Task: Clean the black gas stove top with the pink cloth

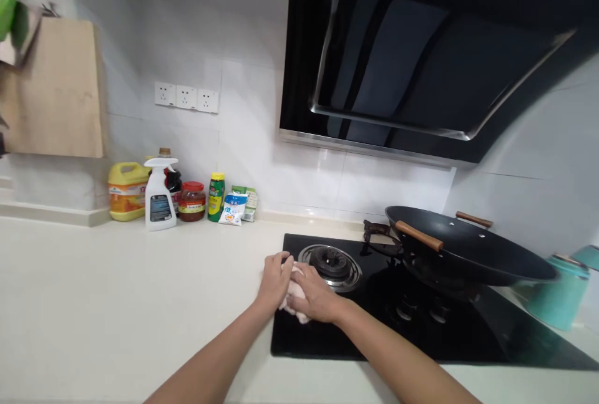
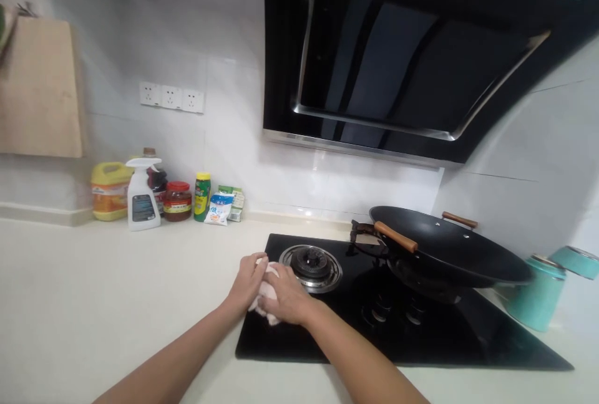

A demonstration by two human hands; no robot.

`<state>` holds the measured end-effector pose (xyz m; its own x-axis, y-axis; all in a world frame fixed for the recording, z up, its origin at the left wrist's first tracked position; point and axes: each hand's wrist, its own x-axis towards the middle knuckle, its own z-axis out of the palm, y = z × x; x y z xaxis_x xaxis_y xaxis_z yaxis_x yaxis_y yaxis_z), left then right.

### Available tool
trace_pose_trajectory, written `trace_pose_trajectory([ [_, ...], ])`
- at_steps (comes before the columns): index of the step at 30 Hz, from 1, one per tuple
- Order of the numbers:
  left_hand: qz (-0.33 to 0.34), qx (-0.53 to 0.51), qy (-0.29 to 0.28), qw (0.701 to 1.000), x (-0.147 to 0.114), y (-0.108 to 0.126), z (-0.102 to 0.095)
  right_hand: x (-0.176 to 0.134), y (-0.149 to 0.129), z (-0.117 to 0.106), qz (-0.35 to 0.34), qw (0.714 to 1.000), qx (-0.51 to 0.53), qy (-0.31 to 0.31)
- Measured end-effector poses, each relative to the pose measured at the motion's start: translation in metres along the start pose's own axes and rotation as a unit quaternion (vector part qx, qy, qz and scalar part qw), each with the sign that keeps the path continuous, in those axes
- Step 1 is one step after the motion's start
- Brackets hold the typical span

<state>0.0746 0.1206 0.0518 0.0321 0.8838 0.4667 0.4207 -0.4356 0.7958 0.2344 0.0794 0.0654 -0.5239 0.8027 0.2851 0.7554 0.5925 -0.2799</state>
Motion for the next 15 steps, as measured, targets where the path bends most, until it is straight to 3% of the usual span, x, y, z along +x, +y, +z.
trace_pose_trajectory([
  [3, 0.029, 0.013, 0.012, 0.999, -0.004, -0.006, 0.005, 0.041, 0.018, 0.003, 0.011, 0.998, -0.056, -0.031],
  [8, 0.092, 0.084, -0.006, 0.992, -0.011, -0.011, 0.007, 0.112, 0.059, -0.005, 0.085, 0.987, -0.092, -0.099],
  [11, 0.11, 0.131, -0.057, 0.984, -0.02, -0.011, 0.006, 0.14, 0.095, -0.011, 0.135, 0.977, -0.102, -0.127],
  [15, 0.109, 0.211, -0.156, 0.959, -0.03, -0.004, 0.001, 0.151, 0.141, -0.02, 0.209, 0.962, -0.127, -0.122],
])
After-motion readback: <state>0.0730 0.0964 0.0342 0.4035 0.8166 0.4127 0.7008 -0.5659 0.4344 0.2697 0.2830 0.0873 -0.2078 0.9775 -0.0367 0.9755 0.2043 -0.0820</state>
